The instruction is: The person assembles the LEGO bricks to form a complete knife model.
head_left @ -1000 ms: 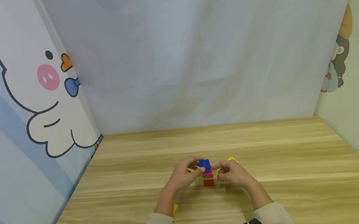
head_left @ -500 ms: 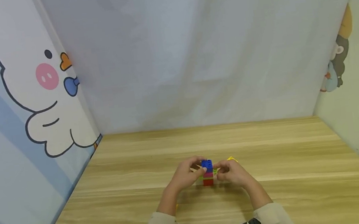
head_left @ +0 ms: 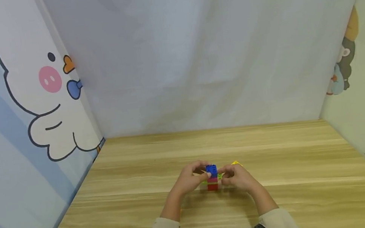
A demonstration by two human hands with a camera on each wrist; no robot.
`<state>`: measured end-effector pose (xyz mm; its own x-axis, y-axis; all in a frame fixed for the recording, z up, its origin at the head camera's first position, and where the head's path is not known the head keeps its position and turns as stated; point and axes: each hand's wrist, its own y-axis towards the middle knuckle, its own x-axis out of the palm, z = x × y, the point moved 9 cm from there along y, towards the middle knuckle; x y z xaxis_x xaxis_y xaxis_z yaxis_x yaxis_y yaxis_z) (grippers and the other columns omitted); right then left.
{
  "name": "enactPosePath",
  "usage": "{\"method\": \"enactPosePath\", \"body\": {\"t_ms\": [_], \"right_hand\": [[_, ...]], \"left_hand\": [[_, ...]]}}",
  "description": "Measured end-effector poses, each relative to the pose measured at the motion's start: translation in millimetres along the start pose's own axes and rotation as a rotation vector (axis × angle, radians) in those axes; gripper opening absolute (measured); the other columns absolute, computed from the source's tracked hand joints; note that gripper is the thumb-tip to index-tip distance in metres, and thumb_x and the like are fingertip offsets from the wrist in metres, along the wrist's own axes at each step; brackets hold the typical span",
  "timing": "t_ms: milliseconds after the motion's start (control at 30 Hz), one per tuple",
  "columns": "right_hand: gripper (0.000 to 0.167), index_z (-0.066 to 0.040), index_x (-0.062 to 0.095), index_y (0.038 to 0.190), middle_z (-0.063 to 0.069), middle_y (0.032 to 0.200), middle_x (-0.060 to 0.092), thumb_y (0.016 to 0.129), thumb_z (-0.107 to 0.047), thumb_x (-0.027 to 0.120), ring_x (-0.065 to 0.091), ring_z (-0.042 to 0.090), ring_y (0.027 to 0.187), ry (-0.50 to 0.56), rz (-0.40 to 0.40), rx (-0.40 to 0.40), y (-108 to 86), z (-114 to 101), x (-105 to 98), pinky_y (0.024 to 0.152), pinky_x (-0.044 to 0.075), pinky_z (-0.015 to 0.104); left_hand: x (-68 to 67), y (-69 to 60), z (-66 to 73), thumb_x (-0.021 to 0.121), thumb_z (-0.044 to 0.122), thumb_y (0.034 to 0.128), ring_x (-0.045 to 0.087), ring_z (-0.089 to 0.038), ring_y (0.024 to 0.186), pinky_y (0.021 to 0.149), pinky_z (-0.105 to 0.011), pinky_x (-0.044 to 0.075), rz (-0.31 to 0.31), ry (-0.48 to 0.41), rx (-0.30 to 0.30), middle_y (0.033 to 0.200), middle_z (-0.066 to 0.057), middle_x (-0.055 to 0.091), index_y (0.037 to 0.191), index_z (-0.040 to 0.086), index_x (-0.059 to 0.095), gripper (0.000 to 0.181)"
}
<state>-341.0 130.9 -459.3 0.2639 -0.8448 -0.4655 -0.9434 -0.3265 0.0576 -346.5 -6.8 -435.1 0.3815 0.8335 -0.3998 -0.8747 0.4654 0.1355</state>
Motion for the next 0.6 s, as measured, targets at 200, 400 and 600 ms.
{"method": "enactPosePath", "body": {"t_ms": [200, 400, 600], "right_hand": [[0.030, 0.005, 0.063, 0.110, 0.005, 0.082, 0.062, 0.081, -0.003, 0.067, 0.057, 0.018, 0.076, 0.000, 0.003, 0.017, -1.7, 1, -1, 0.067, 0.050, 0.034], [0.031, 0.007, 0.062, 0.111, 0.005, 0.080, 0.062, 0.082, -0.003, 0.065, 0.057, 0.017, 0.073, 0.021, -0.012, 0.013, -2.7, -1, 0, 0.065, 0.049, 0.032], [0.031, 0.006, 0.063, 0.111, 0.004, 0.079, 0.061, 0.081, -0.002, 0.065, 0.056, 0.017, 0.072, 0.025, -0.014, 0.018, -1.8, 0, 0, 0.064, 0.049, 0.032]], "left_hand": [[-0.2, 0.5, -2.1, 0.064, 0.017, 0.0888, 0.055, -0.024, 0.097, 0.076, -0.039, 0.047, -0.002, 0.000, -0.004, 0.105, -0.003, 0.062, 0.116, 0.010, 0.062, 0.029], [-1.0, 0.0, -2.0, 0.063, 0.017, 0.0894, 0.055, -0.024, 0.097, 0.077, -0.039, 0.047, 0.005, -0.009, -0.012, 0.106, -0.003, 0.062, 0.117, 0.010, 0.062, 0.029], [-2.8, -8.6, 19.3, 0.062, 0.012, 0.0896, 0.055, -0.027, 0.097, 0.075, -0.040, 0.048, 0.009, 0.003, -0.005, 0.106, -0.007, 0.062, 0.118, 0.003, 0.061, 0.030]]}}
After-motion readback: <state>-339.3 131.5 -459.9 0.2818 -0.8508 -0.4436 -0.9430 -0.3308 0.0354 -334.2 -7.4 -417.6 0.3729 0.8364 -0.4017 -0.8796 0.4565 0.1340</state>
